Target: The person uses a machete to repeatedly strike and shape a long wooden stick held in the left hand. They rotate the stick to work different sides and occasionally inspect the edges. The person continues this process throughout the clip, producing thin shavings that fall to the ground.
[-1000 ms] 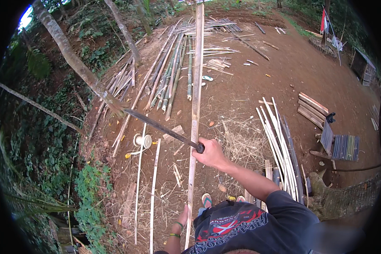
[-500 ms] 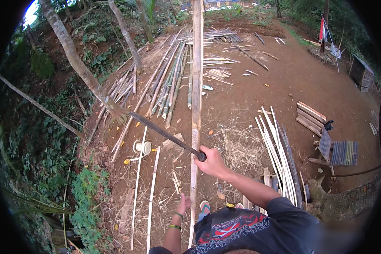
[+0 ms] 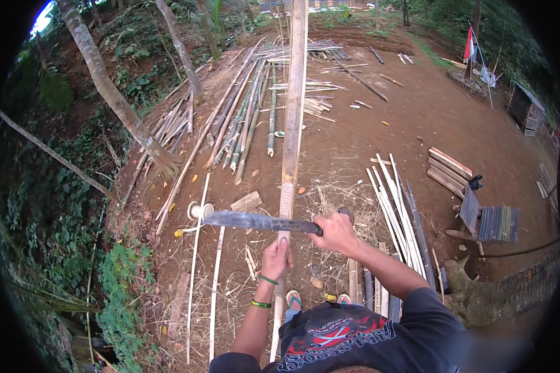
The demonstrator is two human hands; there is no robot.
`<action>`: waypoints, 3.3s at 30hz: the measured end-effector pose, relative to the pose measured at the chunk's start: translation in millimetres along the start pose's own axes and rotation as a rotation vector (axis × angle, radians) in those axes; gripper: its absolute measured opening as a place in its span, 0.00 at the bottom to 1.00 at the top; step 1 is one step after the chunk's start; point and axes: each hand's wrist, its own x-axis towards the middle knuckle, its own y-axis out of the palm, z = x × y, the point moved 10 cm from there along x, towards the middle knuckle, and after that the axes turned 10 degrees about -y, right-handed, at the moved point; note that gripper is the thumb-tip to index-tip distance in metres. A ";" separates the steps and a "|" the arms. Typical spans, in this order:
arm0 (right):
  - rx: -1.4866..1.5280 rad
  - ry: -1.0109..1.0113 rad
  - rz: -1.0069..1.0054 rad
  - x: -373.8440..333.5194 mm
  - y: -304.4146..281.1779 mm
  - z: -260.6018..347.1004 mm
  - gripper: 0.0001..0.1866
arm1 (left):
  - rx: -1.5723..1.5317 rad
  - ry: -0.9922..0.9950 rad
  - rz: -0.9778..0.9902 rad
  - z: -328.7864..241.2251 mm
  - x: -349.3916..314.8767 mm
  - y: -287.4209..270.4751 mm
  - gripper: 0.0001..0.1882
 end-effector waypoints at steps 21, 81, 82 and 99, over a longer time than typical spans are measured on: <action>-0.275 0.142 0.019 30.7 -36.8 -106.7 0.08 | -0.055 -0.178 -0.041 -19.4 -46.5 13.9 0.19; -0.466 0.056 0.533 59.1 22.9 -219.7 0.12 | 0.053 -0.555 -0.083 131.5 -177.6 -71.5 0.17; -0.465 0.461 0.331 62.9 -22.8 -296.4 0.14 | 0.091 -0.562 -0.074 133.4 -185.5 -69.2 0.17; 0.396 0.816 -0.024 -110.4 117.7 -216.0 0.10 | -0.077 -0.389 -0.005 80.1 -98.0 -62.5 0.23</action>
